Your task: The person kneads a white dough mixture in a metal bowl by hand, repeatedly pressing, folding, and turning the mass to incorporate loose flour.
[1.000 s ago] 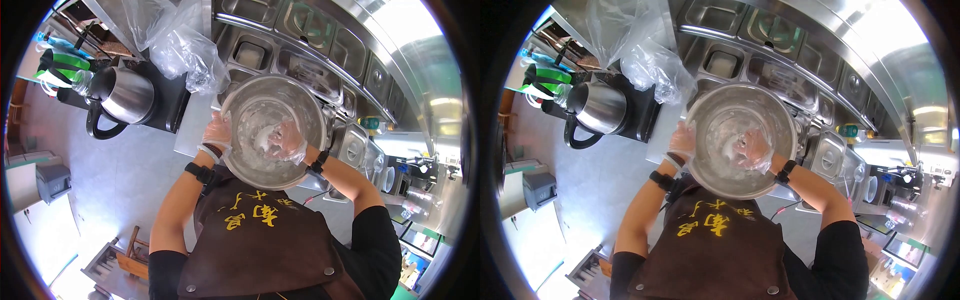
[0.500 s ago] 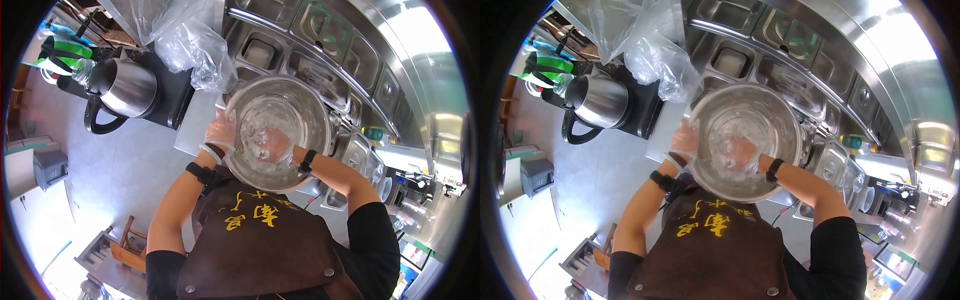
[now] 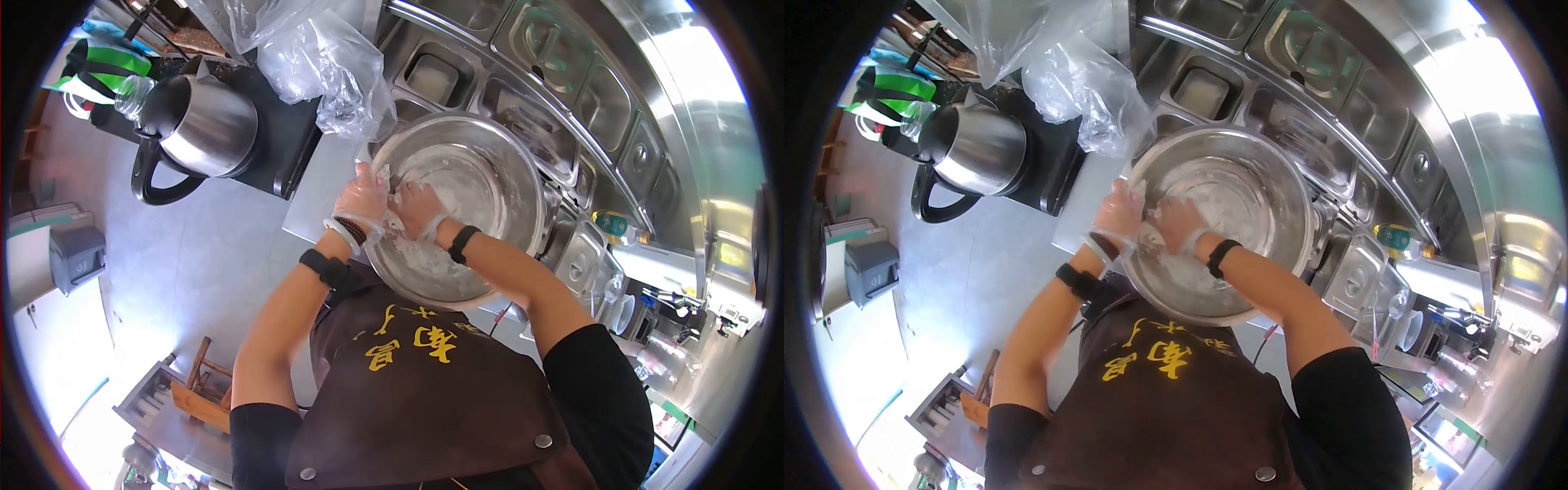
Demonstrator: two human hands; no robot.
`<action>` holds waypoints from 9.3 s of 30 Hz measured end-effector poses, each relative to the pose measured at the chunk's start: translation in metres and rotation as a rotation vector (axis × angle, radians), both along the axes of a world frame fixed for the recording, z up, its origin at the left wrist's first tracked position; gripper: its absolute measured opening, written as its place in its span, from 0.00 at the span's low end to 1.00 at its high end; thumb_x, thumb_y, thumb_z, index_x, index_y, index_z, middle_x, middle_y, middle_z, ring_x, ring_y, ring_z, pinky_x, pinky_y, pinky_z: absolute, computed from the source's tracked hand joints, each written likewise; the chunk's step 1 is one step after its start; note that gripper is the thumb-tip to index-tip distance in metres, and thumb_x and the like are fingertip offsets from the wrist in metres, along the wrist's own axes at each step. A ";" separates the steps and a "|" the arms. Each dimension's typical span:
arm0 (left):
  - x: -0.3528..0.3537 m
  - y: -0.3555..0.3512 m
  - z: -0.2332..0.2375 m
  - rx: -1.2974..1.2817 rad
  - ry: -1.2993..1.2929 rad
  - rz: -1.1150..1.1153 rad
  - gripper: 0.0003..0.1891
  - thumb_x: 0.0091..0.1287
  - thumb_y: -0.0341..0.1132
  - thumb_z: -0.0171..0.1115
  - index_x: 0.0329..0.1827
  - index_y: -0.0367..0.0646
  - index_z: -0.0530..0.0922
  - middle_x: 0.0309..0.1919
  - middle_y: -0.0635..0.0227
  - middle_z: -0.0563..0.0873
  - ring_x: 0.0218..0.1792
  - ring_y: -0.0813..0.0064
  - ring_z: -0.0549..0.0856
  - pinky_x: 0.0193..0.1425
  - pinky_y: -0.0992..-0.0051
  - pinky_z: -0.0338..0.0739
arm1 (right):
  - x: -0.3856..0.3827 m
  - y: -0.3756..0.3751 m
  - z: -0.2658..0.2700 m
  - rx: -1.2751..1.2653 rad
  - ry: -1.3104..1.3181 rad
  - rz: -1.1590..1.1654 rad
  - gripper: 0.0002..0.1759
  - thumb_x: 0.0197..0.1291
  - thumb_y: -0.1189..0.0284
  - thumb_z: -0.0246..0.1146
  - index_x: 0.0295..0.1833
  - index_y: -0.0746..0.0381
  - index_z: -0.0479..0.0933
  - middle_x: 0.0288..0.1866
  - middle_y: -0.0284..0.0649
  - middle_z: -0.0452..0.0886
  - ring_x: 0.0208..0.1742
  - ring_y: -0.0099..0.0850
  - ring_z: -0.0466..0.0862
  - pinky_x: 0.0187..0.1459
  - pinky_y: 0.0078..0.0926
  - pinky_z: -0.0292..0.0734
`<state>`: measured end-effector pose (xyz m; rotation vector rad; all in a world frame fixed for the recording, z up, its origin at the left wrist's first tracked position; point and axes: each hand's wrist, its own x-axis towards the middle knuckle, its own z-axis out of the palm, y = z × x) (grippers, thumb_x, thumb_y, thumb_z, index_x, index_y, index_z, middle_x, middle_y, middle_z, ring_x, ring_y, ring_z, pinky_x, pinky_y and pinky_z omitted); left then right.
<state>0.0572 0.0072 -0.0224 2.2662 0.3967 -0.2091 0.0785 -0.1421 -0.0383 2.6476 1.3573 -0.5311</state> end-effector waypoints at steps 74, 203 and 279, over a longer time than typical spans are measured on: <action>0.013 0.012 -0.001 0.032 0.040 -0.026 0.17 0.65 0.41 0.47 0.48 0.36 0.64 0.28 0.45 0.81 0.34 0.45 0.81 0.40 0.54 0.75 | -0.032 -0.099 0.042 0.072 0.037 -0.030 0.40 0.46 0.47 0.58 0.62 0.59 0.65 0.58 0.55 0.66 0.61 0.51 0.63 0.54 0.60 0.59; 0.012 0.001 0.004 0.010 0.033 -0.057 0.17 0.64 0.43 0.48 0.47 0.39 0.64 0.26 0.44 0.81 0.32 0.42 0.80 0.37 0.50 0.73 | -0.019 -0.020 -0.010 0.282 0.293 0.071 0.20 0.48 0.70 0.56 0.46 0.70 0.73 0.44 0.53 0.76 0.50 0.46 0.76 0.54 0.34 0.71; 0.015 -0.002 -0.013 0.061 -0.143 -0.184 0.15 0.64 0.41 0.49 0.42 0.37 0.65 0.20 0.45 0.79 0.26 0.44 0.80 0.29 0.51 0.72 | 0.069 -0.026 -0.067 0.187 -0.009 -0.373 0.10 0.44 0.69 0.59 0.28 0.64 0.80 0.30 0.51 0.79 0.37 0.41 0.81 0.36 0.38 0.76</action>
